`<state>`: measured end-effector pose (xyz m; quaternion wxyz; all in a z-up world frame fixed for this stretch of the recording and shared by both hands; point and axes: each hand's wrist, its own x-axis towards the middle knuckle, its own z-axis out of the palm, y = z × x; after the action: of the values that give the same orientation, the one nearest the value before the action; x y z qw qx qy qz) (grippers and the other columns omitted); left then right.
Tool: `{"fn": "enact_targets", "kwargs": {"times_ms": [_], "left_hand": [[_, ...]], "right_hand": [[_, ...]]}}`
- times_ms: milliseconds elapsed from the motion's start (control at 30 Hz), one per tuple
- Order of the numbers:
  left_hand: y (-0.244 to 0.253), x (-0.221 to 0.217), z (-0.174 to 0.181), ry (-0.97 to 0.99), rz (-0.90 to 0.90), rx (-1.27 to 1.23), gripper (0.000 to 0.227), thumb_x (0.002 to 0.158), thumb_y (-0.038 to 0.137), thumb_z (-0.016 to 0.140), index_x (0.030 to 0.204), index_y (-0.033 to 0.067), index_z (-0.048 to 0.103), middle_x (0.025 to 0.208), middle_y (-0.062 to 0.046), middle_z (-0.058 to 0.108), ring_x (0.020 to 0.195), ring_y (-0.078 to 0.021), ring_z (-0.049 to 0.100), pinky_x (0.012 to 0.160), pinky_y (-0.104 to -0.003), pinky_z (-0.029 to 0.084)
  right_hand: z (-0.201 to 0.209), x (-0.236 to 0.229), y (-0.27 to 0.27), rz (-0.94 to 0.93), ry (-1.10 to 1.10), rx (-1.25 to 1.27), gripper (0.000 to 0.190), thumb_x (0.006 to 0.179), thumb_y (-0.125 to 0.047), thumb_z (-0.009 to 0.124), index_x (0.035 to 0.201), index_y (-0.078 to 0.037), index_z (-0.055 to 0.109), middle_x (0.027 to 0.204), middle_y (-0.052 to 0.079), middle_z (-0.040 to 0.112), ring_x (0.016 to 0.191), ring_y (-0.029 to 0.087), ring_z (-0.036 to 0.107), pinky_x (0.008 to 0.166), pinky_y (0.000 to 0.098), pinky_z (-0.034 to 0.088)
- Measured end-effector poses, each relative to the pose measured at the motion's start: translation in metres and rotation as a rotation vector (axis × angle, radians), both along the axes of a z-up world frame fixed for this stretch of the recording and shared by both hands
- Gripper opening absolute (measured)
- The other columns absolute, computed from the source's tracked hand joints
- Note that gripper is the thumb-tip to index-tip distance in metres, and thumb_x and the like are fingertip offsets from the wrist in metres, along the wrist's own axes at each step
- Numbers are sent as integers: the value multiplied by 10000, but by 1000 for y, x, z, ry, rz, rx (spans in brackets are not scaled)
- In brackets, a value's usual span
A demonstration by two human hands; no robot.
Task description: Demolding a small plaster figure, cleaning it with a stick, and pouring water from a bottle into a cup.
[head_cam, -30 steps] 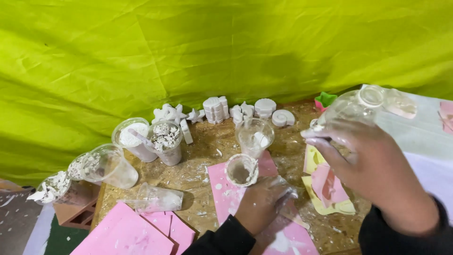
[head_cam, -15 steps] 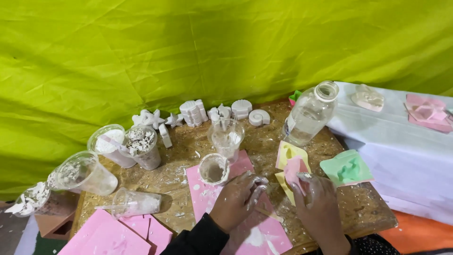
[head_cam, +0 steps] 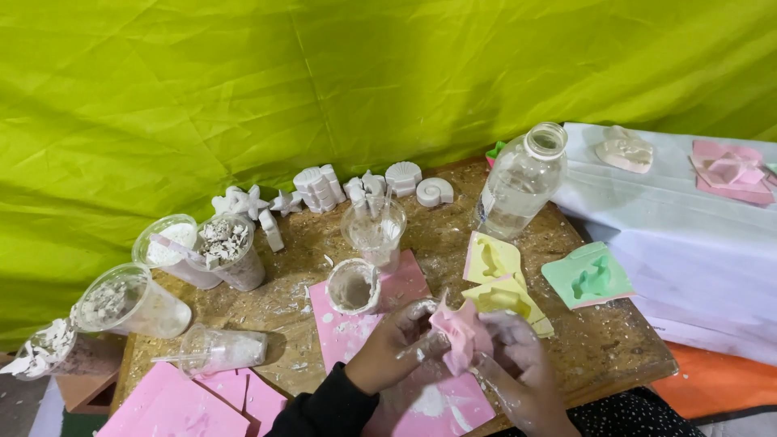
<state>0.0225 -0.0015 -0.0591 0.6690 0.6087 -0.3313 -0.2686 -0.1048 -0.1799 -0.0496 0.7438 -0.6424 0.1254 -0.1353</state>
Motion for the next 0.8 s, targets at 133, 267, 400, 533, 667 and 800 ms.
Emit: {"fn": "enact_targets", "kwargs": {"times_ms": [133, 267, 400, 533, 667, 800], "left_hand": [[2, -2, 25, 165, 26, 178, 639, 826, 244, 804, 1403, 101, 569, 1265, -72, 748, 1175, -202, 719, 1072, -363, 561], [1, -1, 12, -4, 22, 315, 769, 852, 330, 748, 1523, 135, 427, 1547, -107, 546, 1418, -272, 545, 1173, -416, 442], [-3, -1, 6, -156, 82, 336, 727, 887, 419, 702, 1508, 146, 442, 1506, -111, 573, 1385, -275, 557, 1142, -416, 443], [-2, -5, 5, -224, 112, 380, 728, 910, 410, 669, 1532, 151, 392, 1572, -153, 453, 1358, -331, 544, 931, -379, 619], [-3, -15, 30, -300, 115, 218, 200, 1013, 265, 582, 1103, 95, 528, 1024, -102, 577, 816, -234, 628, 721, -347, 514], [-2, -13, 19, -279, 210, 396, 666, 932, 415, 657, 1479, 97, 449, 1526, -176, 496, 480, -149, 532, 527, -331, 559]], "right_hand": [[24, 5, 2, 294, -127, 406, 871, 827, -284, 838, 1525, -27, 385, 1272, 339, 729, 1102, 374, 745, 1003, 412, 581], [23, 12, 4, 5, 435, 192, 631, 761, 69, 794, 1347, -13, 576, 1099, 266, 808, 954, 341, 750, 866, 408, 596], [59, 16, 23, -183, 626, 80, 1079, 804, -61, 767, 1654, -153, 109, 1337, 235, 725, 1128, 364, 747, 982, 458, 611], [37, 14, 23, -319, 623, -62, 983, 739, -116, 853, 1582, -90, 346, 1081, 231, 779, 984, 314, 743, 964, 430, 603], [24, 11, 21, -360, 656, -269, 932, 777, -254, 783, 1553, -72, 302, 1425, 177, 472, 1314, 358, 458, 1102, 543, 432], [-27, 5, 11, -68, -48, -168, 680, 799, 7, 736, 1367, 21, 363, 1163, 318, 727, 1095, 294, 801, 1066, 425, 614]]}}
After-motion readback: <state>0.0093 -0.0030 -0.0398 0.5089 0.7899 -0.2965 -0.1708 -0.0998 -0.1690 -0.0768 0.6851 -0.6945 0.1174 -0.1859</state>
